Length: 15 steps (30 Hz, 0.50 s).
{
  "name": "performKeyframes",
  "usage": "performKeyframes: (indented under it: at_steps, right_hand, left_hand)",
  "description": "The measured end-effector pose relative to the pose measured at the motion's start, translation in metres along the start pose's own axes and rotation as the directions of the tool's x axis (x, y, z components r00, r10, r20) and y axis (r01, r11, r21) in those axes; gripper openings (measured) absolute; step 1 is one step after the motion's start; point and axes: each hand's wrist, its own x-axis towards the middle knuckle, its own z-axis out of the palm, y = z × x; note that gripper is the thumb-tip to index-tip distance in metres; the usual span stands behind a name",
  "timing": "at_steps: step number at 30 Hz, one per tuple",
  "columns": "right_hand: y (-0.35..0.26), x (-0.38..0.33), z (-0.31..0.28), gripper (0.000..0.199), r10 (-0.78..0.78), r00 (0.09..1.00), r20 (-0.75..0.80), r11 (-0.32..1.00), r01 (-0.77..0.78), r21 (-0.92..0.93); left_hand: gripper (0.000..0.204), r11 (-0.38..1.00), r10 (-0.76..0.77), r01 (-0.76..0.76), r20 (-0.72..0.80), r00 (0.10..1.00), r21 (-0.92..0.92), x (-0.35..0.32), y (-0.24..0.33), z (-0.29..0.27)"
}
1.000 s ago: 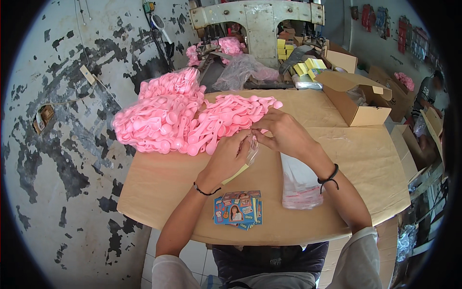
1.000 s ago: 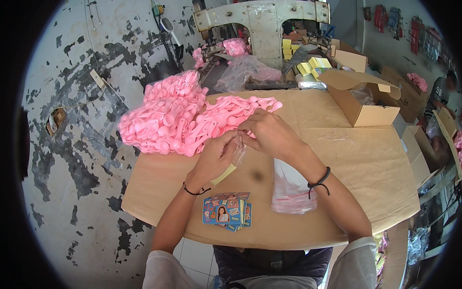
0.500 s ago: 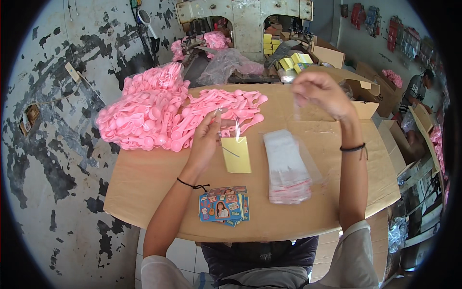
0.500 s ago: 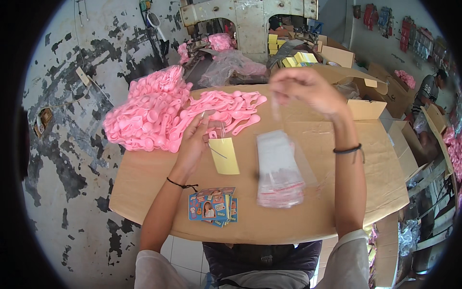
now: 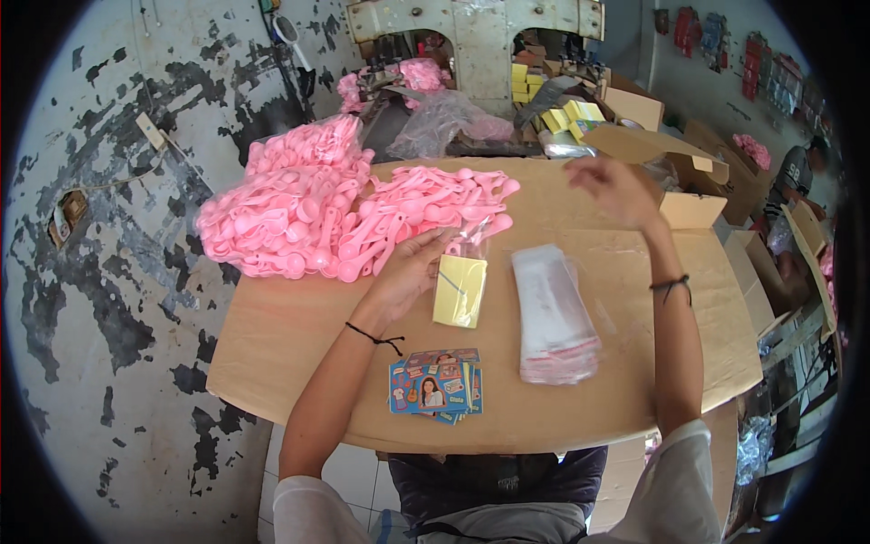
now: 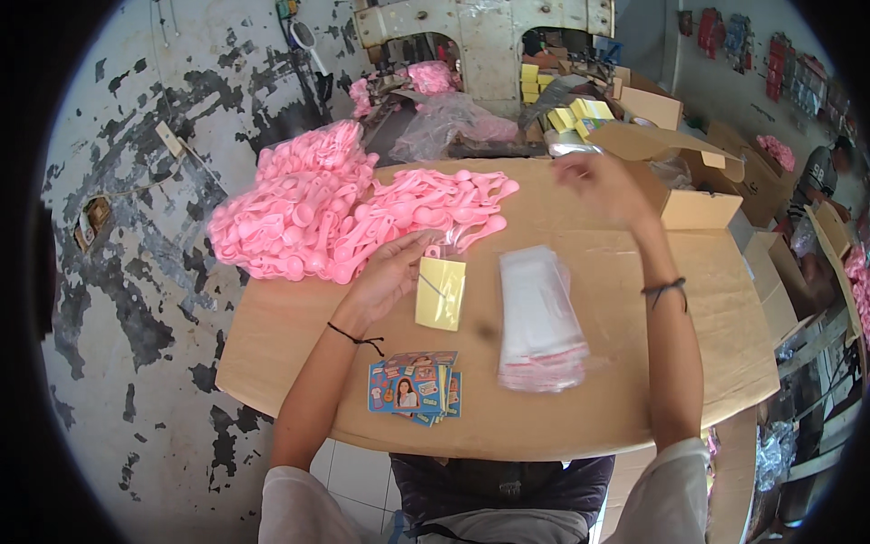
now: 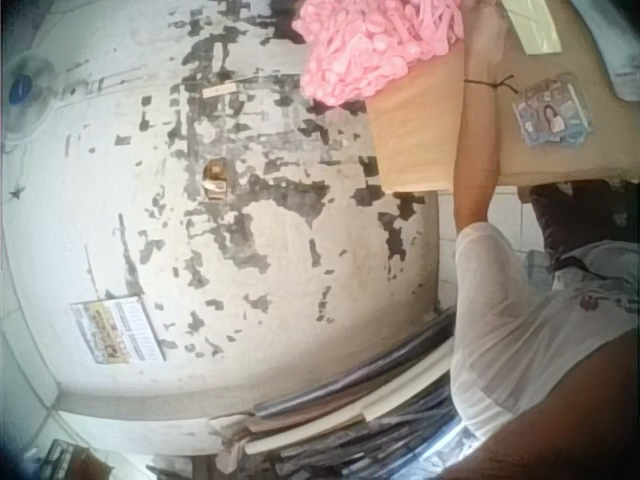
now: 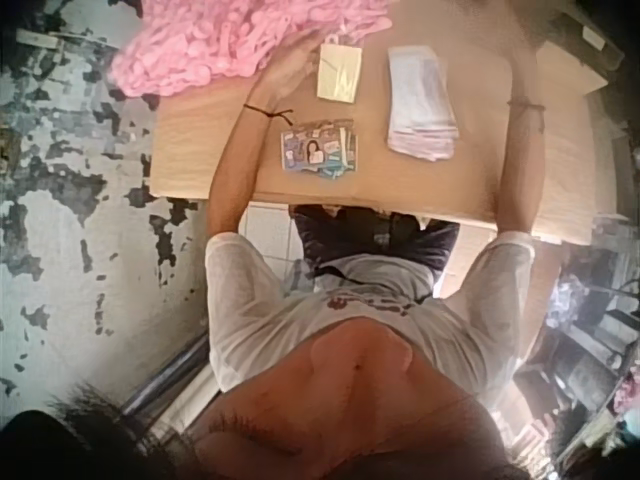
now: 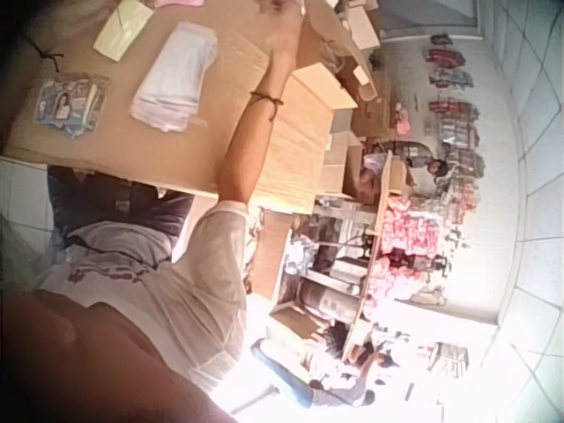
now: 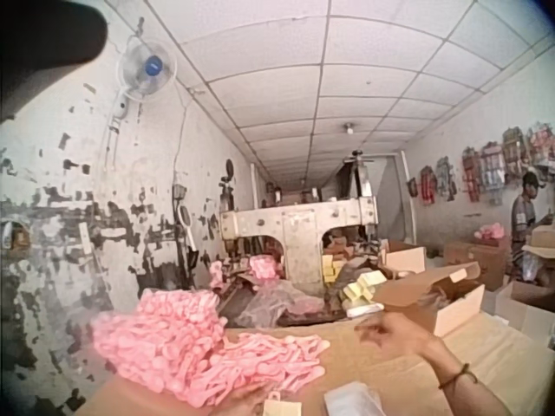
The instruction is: The person packages items by hand, placing a sticker, a yellow card, and a pink spoon into a plastic bag. They then peel the backing from an adhesive strip on the bag and fold the flap over to seal it, repeating the process.
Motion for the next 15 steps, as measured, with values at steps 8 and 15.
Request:
performKeyframes:
  at_steps: [8,15]
  right_hand:
    - [-0.053,-0.057,0.125,0.027,-0.027,0.976,0.215,0.941,-0.048,0.334]
    - [-0.044,-0.06,0.123,0.03,0.013,0.98,0.199,0.802,-0.129,0.584]
  left_hand:
    - [0.036,0.994,0.109,-0.109,-0.014,0.994,0.0,-0.009,0.001,0.017]
    - [0.036,0.975,0.112,-0.117,0.038,0.993,0.186,-0.01,0.001,0.012]
